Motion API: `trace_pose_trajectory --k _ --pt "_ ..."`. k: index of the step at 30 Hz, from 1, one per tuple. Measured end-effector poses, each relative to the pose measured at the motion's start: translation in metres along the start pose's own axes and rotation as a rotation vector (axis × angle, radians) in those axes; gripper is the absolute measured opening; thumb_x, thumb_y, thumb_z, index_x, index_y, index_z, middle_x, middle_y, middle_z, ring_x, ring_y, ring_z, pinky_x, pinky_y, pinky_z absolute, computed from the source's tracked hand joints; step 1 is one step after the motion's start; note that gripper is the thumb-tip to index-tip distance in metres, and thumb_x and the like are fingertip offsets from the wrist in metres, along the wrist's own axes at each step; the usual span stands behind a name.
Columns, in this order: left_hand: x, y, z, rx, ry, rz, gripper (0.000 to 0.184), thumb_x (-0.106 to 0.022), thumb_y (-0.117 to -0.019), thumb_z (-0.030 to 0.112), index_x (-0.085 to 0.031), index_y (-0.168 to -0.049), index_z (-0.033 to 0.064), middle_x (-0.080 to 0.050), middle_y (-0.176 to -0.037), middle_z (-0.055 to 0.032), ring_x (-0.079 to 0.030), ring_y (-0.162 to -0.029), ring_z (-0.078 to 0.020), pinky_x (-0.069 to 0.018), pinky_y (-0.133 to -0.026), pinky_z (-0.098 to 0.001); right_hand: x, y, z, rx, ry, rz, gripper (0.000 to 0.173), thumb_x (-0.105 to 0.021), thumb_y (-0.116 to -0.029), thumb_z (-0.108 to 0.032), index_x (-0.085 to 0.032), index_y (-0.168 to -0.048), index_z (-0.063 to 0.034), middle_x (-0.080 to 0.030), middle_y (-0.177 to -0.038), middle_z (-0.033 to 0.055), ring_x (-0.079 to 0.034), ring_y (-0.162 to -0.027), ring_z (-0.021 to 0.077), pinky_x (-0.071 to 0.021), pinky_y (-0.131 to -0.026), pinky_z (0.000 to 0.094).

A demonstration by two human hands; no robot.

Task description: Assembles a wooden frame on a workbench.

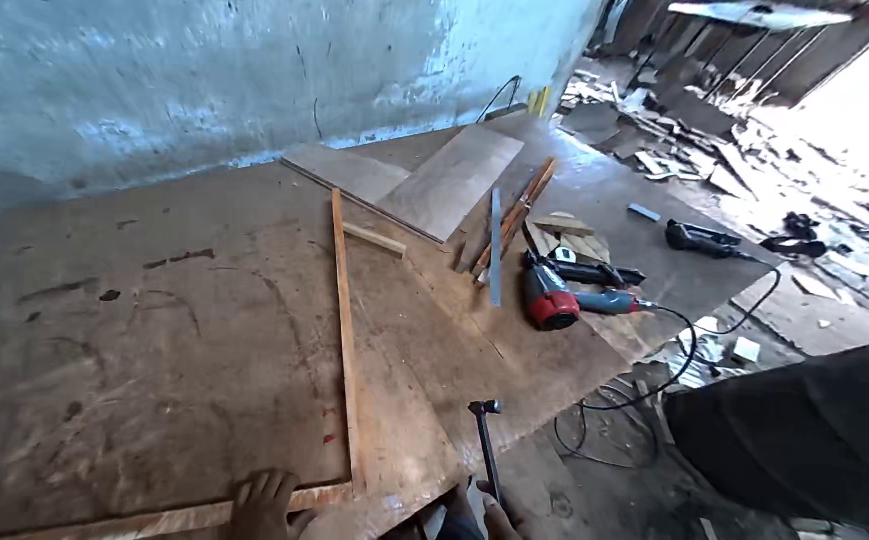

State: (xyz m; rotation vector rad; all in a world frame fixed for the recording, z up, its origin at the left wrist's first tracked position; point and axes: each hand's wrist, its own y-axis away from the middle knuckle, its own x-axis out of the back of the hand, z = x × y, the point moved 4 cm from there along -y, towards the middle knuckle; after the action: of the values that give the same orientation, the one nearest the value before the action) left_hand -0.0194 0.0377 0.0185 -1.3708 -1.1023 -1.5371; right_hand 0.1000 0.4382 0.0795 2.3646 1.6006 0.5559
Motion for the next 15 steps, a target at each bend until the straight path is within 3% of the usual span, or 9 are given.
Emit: trace_pose_trajectory --k 4,7,11,15 --pt "-0.002 -0.004 0.004 -0.090 -0.027 -0.002 0.053 -0.056 -0.0857 0.077 -0.071 -0.113 0.0332 -0.070 -0.116 0.0074 -0.065 -0.111 -0.0189 -0.0520 -0.094 -0.0504 -0.013 -0.011 -0.004 -0.026 0.094 -0.068 0.031 -0.050 -0.1046 -0.019 -0.065 -0.126 -0.0014 -0.054 -0.066 0.0027 -0.047 -0.050 0.0133 -0.0443 -0.048 0.0342" --pt "0.003 -0.001 0.006 -0.076 -0.025 0.031 0.049 -0.057 -0.0871 0.074 -0.072 -0.111 0.0334 -0.071 -0.114 0.0087 -0.066 -0.108 -0.0174 -0.0519 -0.089 -0.0494 -0.036 -0.025 -0.008 -0.041 0.144 -0.180 0.032 -0.051 -0.1030 -0.019 -0.065 -0.128 -0.0040 -0.059 -0.070 0.0047 -0.051 -0.054 0.0152 -0.0471 -0.052 0.0362" --pt "0.003 0.004 0.005 -0.050 0.004 0.026 0.055 -0.053 -0.0865 0.079 -0.071 -0.112 0.0336 -0.070 -0.115 0.0091 -0.065 -0.109 -0.0162 -0.0512 -0.092 -0.0495 -0.084 -0.038 -0.014 -0.157 -0.036 -0.256 0.037 -0.048 -0.1061 -0.020 -0.058 -0.139 -0.0076 -0.055 -0.069 0.0028 -0.045 -0.049 0.0121 -0.0411 -0.044 0.0306" --pt "0.001 0.012 0.003 -0.042 0.007 0.024 0.057 -0.053 -0.0870 0.078 -0.072 -0.114 0.0315 -0.072 -0.114 0.0061 -0.065 -0.109 -0.0193 -0.0493 -0.096 -0.0522 -0.134 -0.063 -0.018 -0.239 -0.189 -0.350 0.036 -0.048 -0.1073 -0.023 -0.056 -0.141 -0.0110 -0.051 -0.067 -0.0002 -0.042 -0.046 0.0090 -0.0378 -0.041 0.0265"
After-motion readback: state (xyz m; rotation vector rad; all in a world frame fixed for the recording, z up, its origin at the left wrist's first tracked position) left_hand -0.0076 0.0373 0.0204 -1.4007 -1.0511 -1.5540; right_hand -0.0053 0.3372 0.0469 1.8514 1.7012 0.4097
